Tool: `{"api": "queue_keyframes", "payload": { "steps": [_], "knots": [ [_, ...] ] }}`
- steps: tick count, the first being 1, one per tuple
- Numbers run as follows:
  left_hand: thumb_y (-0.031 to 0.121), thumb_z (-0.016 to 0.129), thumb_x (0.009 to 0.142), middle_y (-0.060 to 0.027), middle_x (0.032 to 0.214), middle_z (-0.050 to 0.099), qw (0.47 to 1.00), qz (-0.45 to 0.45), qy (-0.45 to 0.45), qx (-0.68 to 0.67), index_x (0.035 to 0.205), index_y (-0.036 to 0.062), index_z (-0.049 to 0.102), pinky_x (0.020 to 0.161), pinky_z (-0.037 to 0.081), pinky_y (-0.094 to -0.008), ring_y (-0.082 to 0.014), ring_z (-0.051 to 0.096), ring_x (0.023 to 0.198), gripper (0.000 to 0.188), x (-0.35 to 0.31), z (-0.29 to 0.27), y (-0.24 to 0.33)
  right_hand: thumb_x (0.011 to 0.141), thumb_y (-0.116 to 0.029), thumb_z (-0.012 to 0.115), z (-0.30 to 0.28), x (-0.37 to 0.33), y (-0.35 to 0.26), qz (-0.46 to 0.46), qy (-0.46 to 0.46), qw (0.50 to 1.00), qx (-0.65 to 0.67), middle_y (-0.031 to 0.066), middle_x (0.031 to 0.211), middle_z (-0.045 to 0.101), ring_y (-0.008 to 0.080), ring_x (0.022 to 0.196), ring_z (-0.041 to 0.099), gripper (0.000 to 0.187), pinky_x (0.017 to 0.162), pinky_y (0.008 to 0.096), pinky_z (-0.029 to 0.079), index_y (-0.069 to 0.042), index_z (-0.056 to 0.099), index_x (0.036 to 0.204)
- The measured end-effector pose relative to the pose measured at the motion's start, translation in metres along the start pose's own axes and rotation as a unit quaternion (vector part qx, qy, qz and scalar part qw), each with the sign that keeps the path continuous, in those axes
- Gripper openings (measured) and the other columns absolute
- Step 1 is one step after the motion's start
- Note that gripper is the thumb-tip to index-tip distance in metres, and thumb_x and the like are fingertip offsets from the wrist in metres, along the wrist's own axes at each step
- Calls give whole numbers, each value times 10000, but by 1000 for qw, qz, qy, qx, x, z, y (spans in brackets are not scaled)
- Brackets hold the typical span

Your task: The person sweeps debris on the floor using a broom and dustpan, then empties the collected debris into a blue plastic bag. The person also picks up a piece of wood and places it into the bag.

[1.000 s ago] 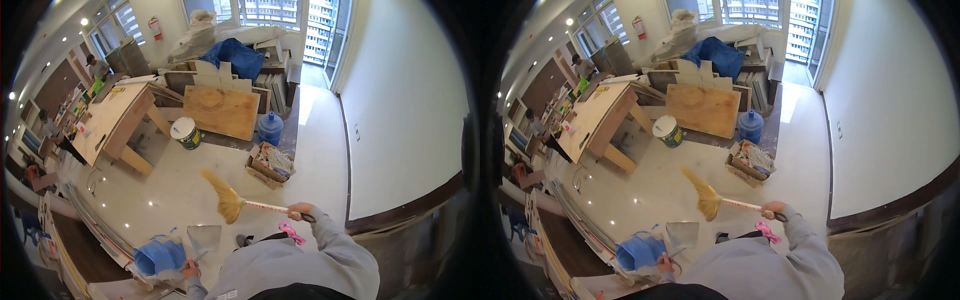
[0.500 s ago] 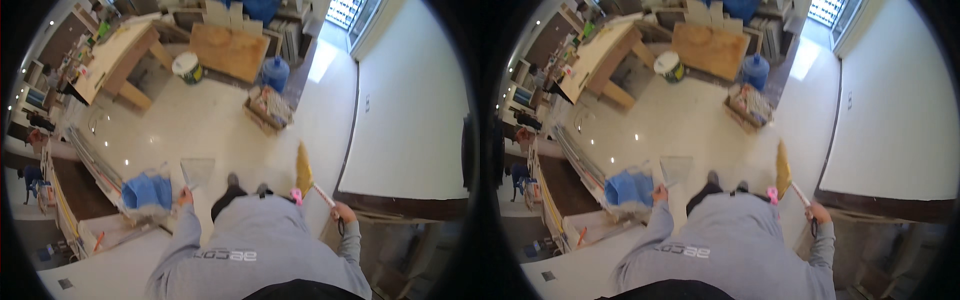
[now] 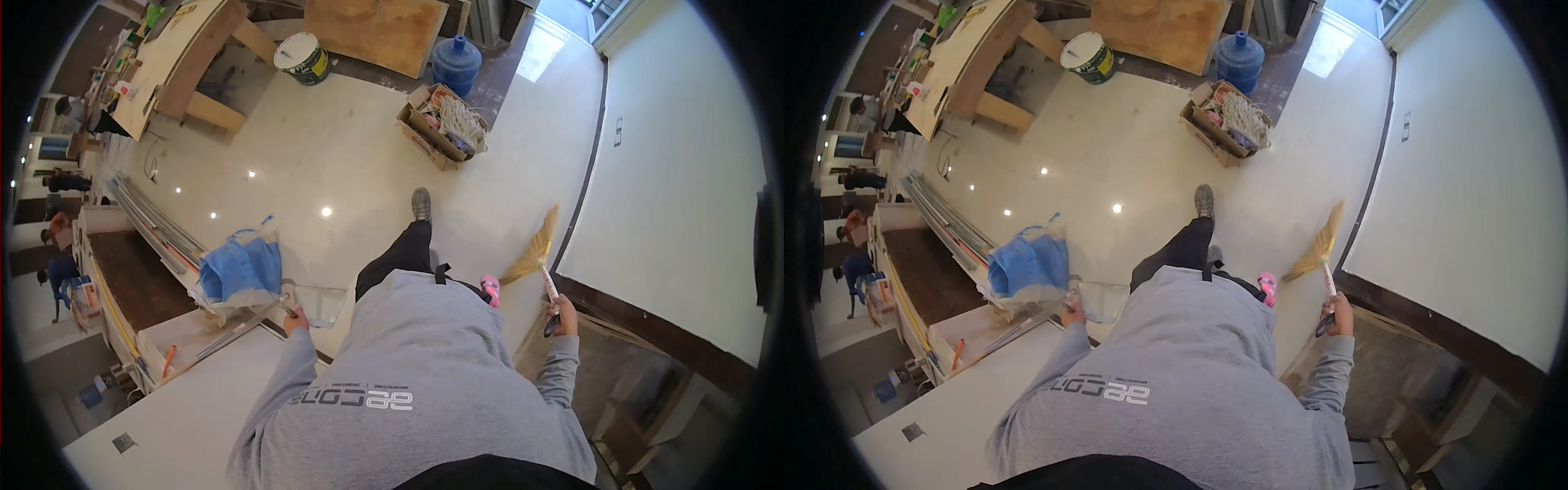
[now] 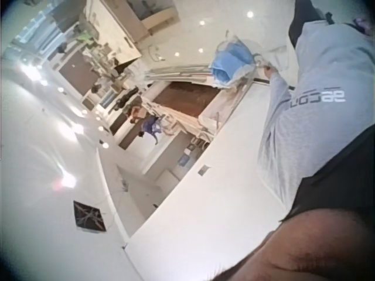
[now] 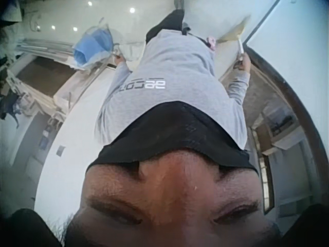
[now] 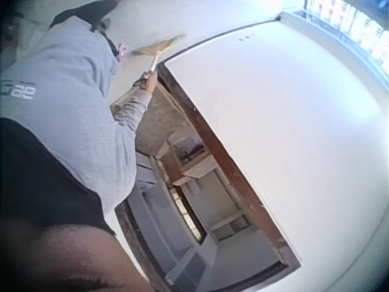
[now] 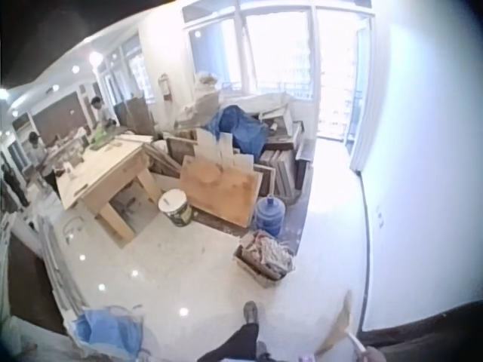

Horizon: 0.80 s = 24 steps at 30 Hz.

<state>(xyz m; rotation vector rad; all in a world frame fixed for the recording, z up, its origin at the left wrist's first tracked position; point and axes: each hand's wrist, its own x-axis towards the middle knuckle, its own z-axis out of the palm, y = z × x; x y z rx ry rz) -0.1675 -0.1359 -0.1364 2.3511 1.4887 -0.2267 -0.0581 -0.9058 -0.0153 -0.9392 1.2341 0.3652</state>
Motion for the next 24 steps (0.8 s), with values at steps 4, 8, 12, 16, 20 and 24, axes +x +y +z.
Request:
{"api": "queue_keyframes", "payload": {
  "steps": [4, 8, 12, 16, 20, 24],
  "knots": [
    [563, 634, 884, -275, 971, 714, 999, -26, 3, 25, 969, -47, 736, 846, 525, -493, -440, 685, 953, 624, 8, 10, 36, 927, -149, 541, 10, 24, -38, -6, 12, 1000, 20, 4, 739, 514, 95, 516, 464, 482, 443, 253, 395, -195, 416, 1390],
    [568, 644, 870, -288, 971, 711, 998, -38, 44, -12, 962, -71, 727, 852, 528, -483, -438, 685, 966, 650, 37, 37, 77, 936, -155, 554, 44, 39, -87, -6, -39, 999, 7, 8, 752, 518, 94, 529, 470, 582, 449, 243, 411, -189, 348, 1480],
    [536, 652, 870, -278, 965, 714, 995, -49, -11, -81, 961, -72, 724, 852, 528, -473, -425, 691, 962, 619, 62, 58, 175, 920, -153, 583, 79, 55, -146, -23, -4, 1000, -2, 1, 752, 521, 87, 513, 458, 505, 420, 201, 381, -149, 401, 1391],
    [467, 649, 900, -196, 819, 720, 986, 14, -22, -164, 840, -17, 714, 756, 524, -440, -342, 693, 783, 492, 100, 81, 249, 911, -143, 576, 120, 60, -202, -21, -10, 1000, -17, 7, 732, 513, 86, 503, 453, 576, 414, 227, 393, -154, 362, 1446],
    [446, 626, 939, -101, 670, 682, 967, 74, -47, -239, 715, 23, 662, 581, 500, -364, -183, 631, 580, 479, 162, 89, 310, 911, -144, 570, 166, 85, -231, -50, -44, 997, -42, 4, 724, 504, 87, 498, 448, 629, 411, 236, 386, -167, 315, 1486],
    [440, 621, 952, -41, 608, 646, 959, 94, -79, -255, 698, 60, 644, 528, 476, -334, -146, 608, 562, 458, 186, 61, 378, 1011, -259, 516, 149, 127, -223, -173, -60, 983, -4, 1, 696, 504, 82, 503, 454, 239, 420, 241, 384, -79, 601, 1145]
  ]
}}
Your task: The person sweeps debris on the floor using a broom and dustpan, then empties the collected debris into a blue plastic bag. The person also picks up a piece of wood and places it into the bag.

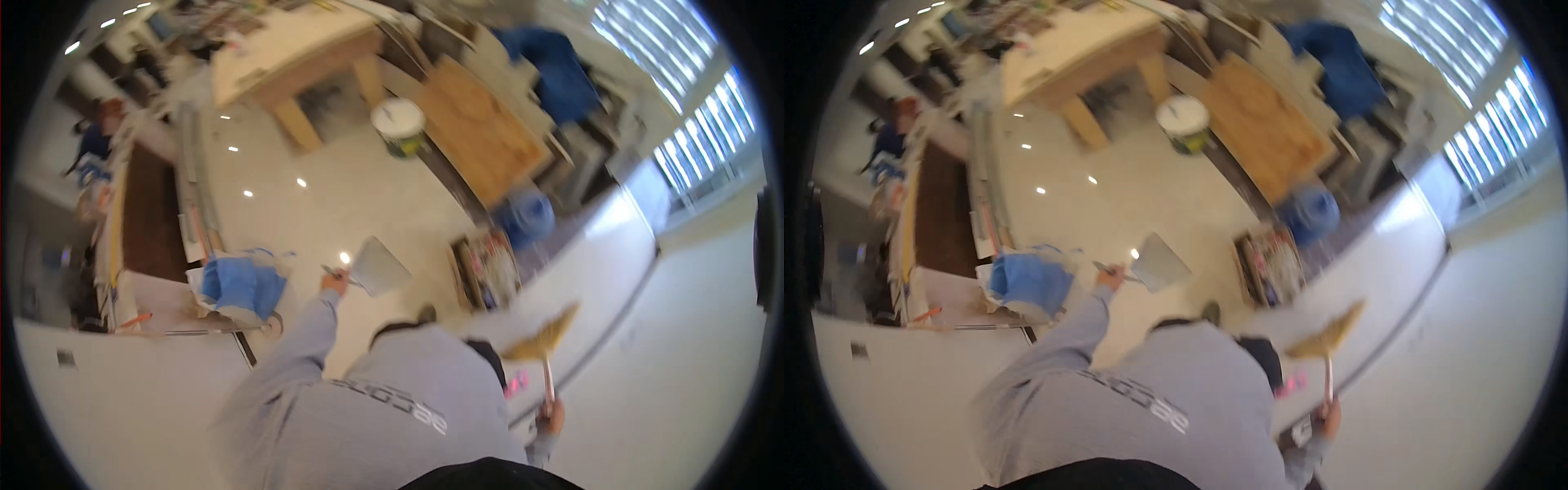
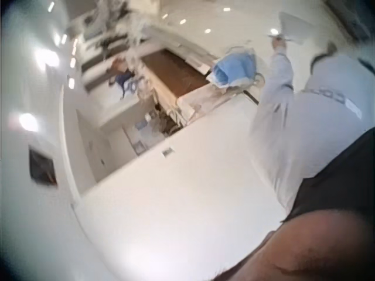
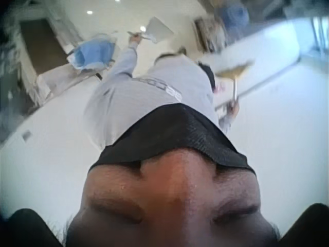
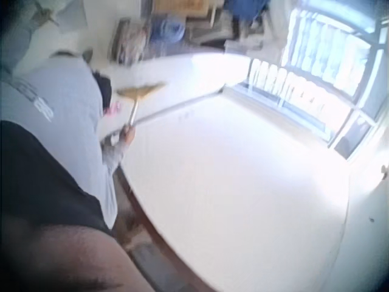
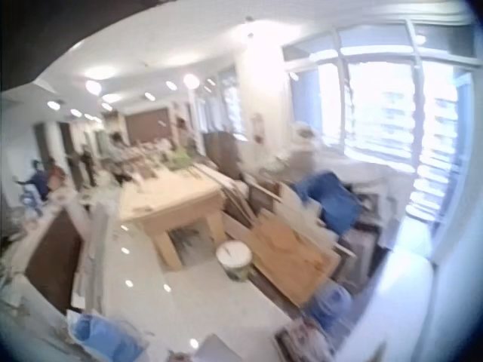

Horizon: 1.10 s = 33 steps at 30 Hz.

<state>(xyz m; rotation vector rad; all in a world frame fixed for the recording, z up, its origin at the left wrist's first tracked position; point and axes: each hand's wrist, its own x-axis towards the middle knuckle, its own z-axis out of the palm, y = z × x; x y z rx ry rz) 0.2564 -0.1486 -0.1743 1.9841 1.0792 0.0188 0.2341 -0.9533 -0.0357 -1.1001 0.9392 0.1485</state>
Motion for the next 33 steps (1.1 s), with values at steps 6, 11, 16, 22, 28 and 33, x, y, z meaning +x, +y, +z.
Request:
{"api": "queue_keyframes", "payload": {
  "steps": [6, 11, 16, 22, 28, 33],
  "knots": [
    [464, 607, 935, -184, 783, 683, 998, 52, 36, 15, 804, 35, 696, 648, 496, -442, -347, 642, 693, 457, -22, -21, 75, 955, -103, 617, 32, 59, -38, -89, -95, 968, -213, 84, 785, 619, 146, 563, 567, 133, 450, 250, 442, -33, 577, 1060],
    [448, 634, 930, -175, 731, 663, 992, 15, 123, 31, 808, 27, 700, 654, 492, -428, -304, 632, 673, 443, -61, -15, 31, 1019, -272, 493, 84, 98, -89, 130, -142, 969, -157, -34, 592, 472, 100, 436, 442, 311, 386, 259, 363, -167, 442, 731],
    [451, 677, 900, -208, 960, 730, 979, -164, 99, 72, 974, 24, 732, 841, 545, -437, -372, 704, 905, 437, -97, 9, 38, 1005, -272, 509, 45, 200, -93, 22, -171, 964, -201, -20, 593, 482, 115, 433, 446, 243, 384, 256, 374, -126, 497, 812],
    [437, 651, 918, -201, 1017, 732, 910, -330, 234, 91, 1069, 25, 731, 840, 552, -465, -404, 700, 932, 446, -130, 43, 69, 943, -383, 574, 17, 274, -151, 183, -139, 952, -201, 9, 581, 523, 144, 422, 489, 307, 371, 263, 418, -85, 538, 880],
    [441, 646, 901, -224, 888, 727, 862, -336, 379, -21, 945, -24, 722, 784, 547, -472, -383, 707, 854, 473, -154, 109, 74, 871, -144, 559, 57, 345, -255, 266, -59, 928, -253, 43, 572, 483, 148, 443, 479, 116, 394, 279, 400, -30, 558, 850],
    [391, 653, 949, -121, 701, 619, 799, -306, 410, -314, 863, -4, 575, 482, 513, -422, -270, 611, 546, 412, -185, 141, 88, 874, -58, 496, 123, 341, -316, 238, -72, 927, -280, 40, 589, 506, 145, 446, 479, 136, 400, 277, 372, 1, 581, 787]
  ]
}}
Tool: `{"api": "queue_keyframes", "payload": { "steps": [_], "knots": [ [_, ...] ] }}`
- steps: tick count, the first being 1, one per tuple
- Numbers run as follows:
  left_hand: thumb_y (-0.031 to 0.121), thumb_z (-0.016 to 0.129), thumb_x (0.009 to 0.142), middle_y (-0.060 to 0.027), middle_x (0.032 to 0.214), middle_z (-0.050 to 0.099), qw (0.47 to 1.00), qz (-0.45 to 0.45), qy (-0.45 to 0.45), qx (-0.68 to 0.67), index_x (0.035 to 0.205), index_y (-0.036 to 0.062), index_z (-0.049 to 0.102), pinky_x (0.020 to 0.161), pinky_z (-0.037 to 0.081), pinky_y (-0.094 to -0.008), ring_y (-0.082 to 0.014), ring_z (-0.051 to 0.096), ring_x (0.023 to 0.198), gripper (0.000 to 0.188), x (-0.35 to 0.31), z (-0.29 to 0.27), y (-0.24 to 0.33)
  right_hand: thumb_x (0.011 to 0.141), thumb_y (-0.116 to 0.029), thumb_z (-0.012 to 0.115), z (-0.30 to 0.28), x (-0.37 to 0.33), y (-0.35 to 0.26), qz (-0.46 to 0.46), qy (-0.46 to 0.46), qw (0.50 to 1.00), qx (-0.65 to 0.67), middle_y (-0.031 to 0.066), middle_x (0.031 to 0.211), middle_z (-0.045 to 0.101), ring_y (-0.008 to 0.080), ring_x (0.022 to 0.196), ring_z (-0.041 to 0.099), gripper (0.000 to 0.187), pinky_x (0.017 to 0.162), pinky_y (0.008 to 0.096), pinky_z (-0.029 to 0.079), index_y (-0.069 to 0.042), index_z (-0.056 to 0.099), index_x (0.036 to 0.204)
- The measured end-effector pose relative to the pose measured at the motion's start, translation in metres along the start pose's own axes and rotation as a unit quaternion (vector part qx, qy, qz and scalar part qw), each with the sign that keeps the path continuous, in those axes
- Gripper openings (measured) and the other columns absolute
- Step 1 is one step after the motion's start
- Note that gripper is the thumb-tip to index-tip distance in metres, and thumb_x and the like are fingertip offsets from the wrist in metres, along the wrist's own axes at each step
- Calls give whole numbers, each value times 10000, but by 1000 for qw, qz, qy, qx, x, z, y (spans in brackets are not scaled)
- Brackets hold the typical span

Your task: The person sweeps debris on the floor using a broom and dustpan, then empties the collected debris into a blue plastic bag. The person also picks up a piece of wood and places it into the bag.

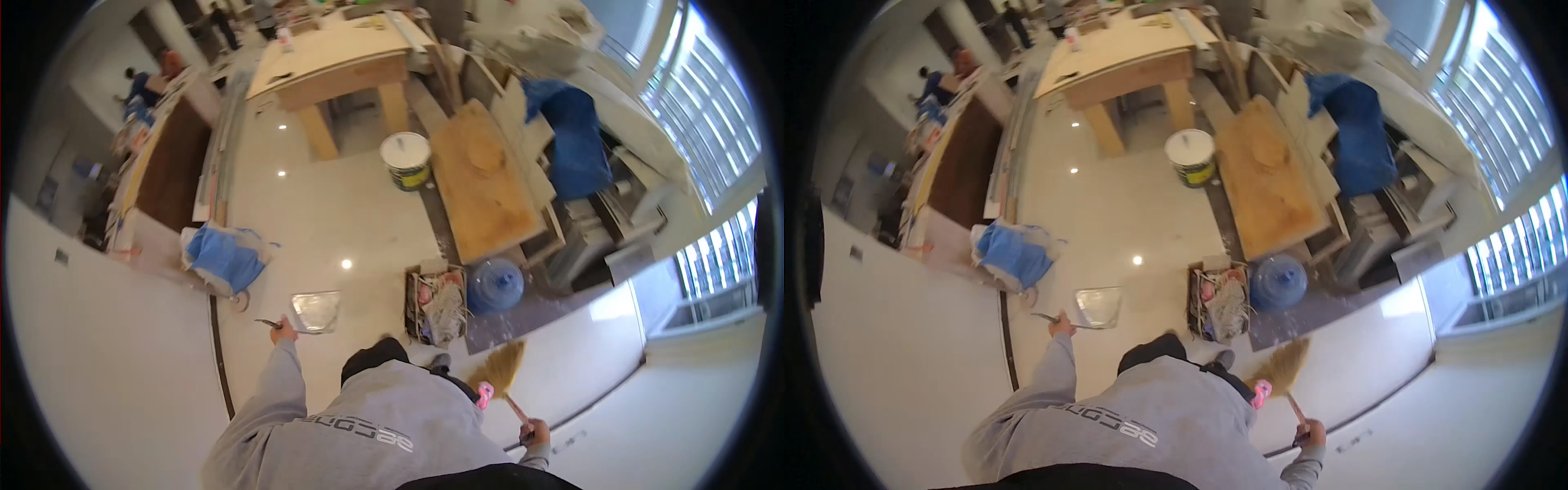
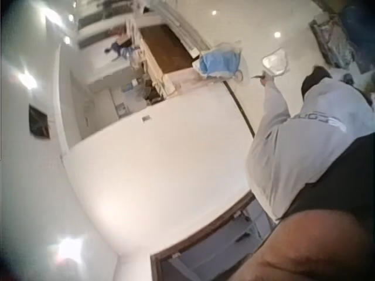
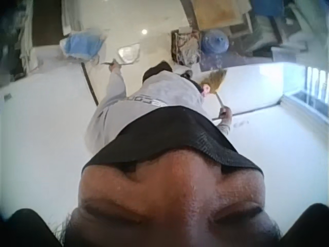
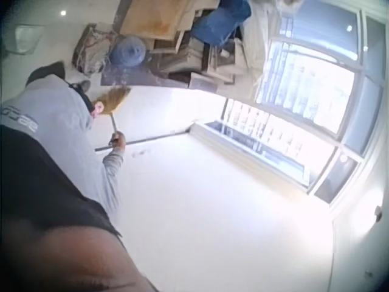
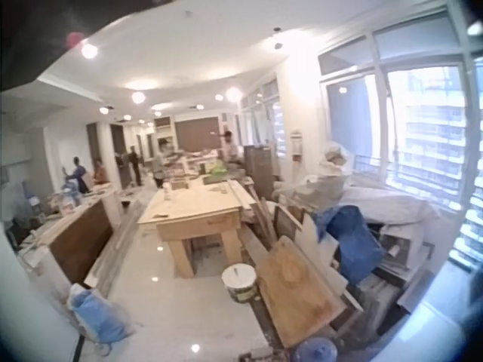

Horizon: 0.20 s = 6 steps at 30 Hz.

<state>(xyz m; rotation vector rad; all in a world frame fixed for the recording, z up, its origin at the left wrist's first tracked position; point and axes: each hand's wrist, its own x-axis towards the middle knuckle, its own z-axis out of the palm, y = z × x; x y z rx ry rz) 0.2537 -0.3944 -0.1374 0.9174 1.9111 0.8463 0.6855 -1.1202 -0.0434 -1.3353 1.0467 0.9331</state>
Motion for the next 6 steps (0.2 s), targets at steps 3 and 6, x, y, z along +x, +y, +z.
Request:
{"api": "queue_keyframes", "payload": {
  "steps": [3, 6],
  "knots": [
    [351, 637, 975, -105, 662, 584, 992, -53, -44, -103, 919, 23, 544, 430, 519, -409, -259, 587, 503, 345, -40, 25, 14, 862, -25, 476, -40, 52, -5, -48, -39, 998, -22, 54, 601, 511, 142, 466, 488, 152, 413, 277, 391, 14, 587, 766],
    [371, 660, 963, -121, 691, 593, 986, -115, -34, -115, 1079, 83, 517, 517, 597, -460, -281, 592, 513, 342, -54, -11, 8, 837, -30, 527, -45, 101, -31, -111, -125, 878, -448, 138, 720, 615, 200, 522, 583, 477, 439, 300, 460, 172, 482, 1267]
  ]
}}
